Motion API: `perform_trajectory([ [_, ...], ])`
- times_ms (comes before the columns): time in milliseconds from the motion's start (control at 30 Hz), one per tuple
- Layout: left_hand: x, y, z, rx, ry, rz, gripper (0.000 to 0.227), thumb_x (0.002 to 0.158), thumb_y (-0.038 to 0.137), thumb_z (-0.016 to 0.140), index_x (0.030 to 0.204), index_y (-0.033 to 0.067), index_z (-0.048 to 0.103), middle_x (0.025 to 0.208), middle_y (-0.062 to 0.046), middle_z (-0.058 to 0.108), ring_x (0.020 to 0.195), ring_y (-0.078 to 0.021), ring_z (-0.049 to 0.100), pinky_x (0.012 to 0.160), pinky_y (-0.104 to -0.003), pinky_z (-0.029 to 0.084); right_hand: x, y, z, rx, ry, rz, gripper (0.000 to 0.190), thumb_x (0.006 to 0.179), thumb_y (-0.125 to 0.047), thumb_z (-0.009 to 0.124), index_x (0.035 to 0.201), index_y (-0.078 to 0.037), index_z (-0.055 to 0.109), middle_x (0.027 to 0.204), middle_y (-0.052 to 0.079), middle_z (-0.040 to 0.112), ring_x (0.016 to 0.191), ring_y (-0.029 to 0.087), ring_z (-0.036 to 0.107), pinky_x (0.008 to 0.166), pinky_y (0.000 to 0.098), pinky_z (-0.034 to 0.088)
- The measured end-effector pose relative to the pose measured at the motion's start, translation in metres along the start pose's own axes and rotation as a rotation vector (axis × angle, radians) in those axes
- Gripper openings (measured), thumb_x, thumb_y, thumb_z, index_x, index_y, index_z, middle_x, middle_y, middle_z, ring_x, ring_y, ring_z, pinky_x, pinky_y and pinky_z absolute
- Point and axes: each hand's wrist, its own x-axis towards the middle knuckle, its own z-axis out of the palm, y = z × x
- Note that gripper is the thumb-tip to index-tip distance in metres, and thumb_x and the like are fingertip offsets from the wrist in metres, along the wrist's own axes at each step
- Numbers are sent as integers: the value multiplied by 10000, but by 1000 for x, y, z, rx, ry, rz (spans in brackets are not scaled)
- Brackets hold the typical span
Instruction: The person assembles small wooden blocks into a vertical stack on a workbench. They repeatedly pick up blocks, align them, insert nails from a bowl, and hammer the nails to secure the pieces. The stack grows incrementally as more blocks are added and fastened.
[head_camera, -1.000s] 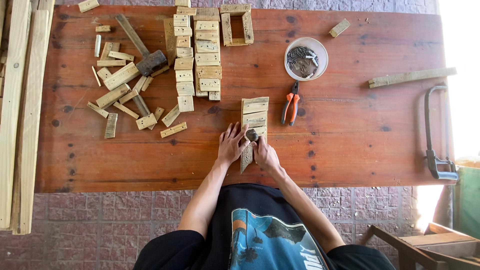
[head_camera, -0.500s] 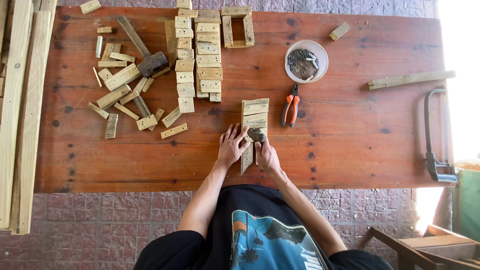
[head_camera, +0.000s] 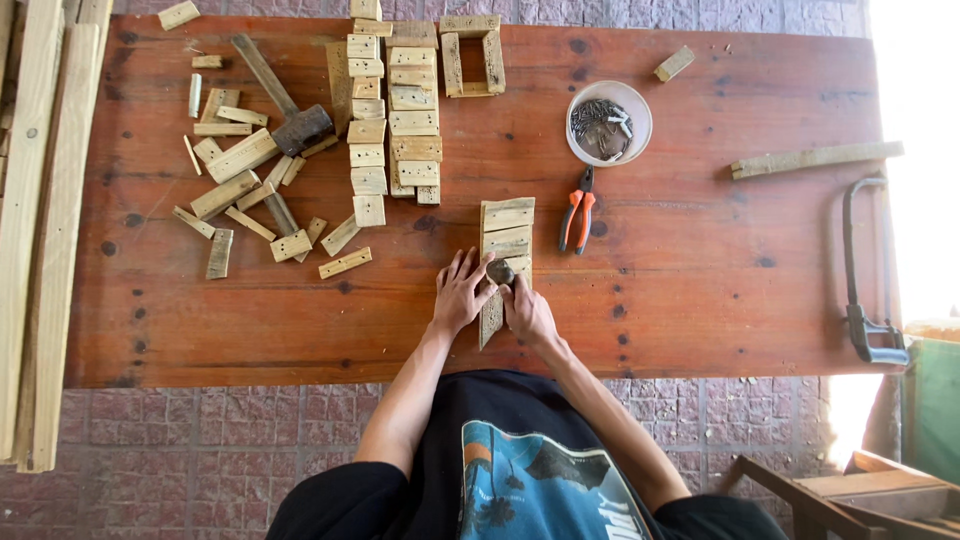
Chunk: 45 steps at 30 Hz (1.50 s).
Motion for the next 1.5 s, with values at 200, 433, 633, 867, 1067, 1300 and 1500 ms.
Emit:
perform_trajectory([
  [200, -1, 3, -5, 12, -26, 0, 639, 1047, 539, 476, 1625, 443, 220, 1689, -64, 263, 1578, -286, 160, 1207, -546, 206, 4, -2, -2, -46, -22, 50, 415, 1087, -482, 310, 1133, -91, 440, 787, 353, 659, 799, 596, 665, 710, 707, 494],
  [433, 2, 5, -5, 2, -48, -24, 650, 1040, 569, 465, 1630, 451, 217, 1694, -56, 264, 1583, -268, 151, 1211, -545, 185, -13, 22, -22, 55, 14, 146, 379, 1090, -440, 386, 1115, -76, 488, 826, 350, 683, 831, 588, 678, 731, 700, 500],
  [633, 9, 6, 5, -130, 34, -71, 569, 1022, 602, 451, 1565, 441, 401, 1592, -120, 446, 1537, -320, 302, 1187, -584, 228, -14, 71, -40, -11, 160, 280, 338, 1043, -419, 514, 1145, -98, 518, 908, 266, 707, 879, 502, 708, 743, 612, 544],
  [867, 30, -7, 42, -161, 193, -109, 443, 977, 445, 623, 1414, 427, 551, 1229, -73, 607, 1244, -288, 596, 1039, -502, 441, -6, 105, -41, -134, 271, 233, 392, 950, -228, 646, 1246, -13, 504, 1147, 240, 566, 1089, 486, 616, 914, 575, 531],
  [1067, 13, 30, -1, -355, 196, -81, 553, 1001, 232, 626, 1506, 169, 412, 1209, -284, 571, 1172, -493, 621, 988, -580, 509, 13, 143, -20, -231, 367, 232, 440, 919, -290, 702, 1211, -27, 504, 1122, 192, 513, 1080, 460, 558, 924, 562, 509],
  [1300, 11, 32, 3, -400, 197, -160, 577, 1005, 268, 624, 1496, 99, 372, 1282, -336, 527, 1172, -567, 603, 963, -639, 541, 18, 144, -16, -202, 370, 332, 467, 908, -303, 712, 1227, -49, 482, 1151, 163, 477, 1115, 432, 525, 931, 560, 511],
  [1500, 8, 39, -5, -423, 167, -207, 573, 1010, 303, 617, 1490, 107, 374, 1298, -345, 520, 1167, -564, 609, 968, -632, 553, 15, 139, -20, -283, 362, 365, 507, 871, -377, 720, 1220, -105, 473, 1159, 118, 478, 1119, 378, 523, 895, 516, 517],
])
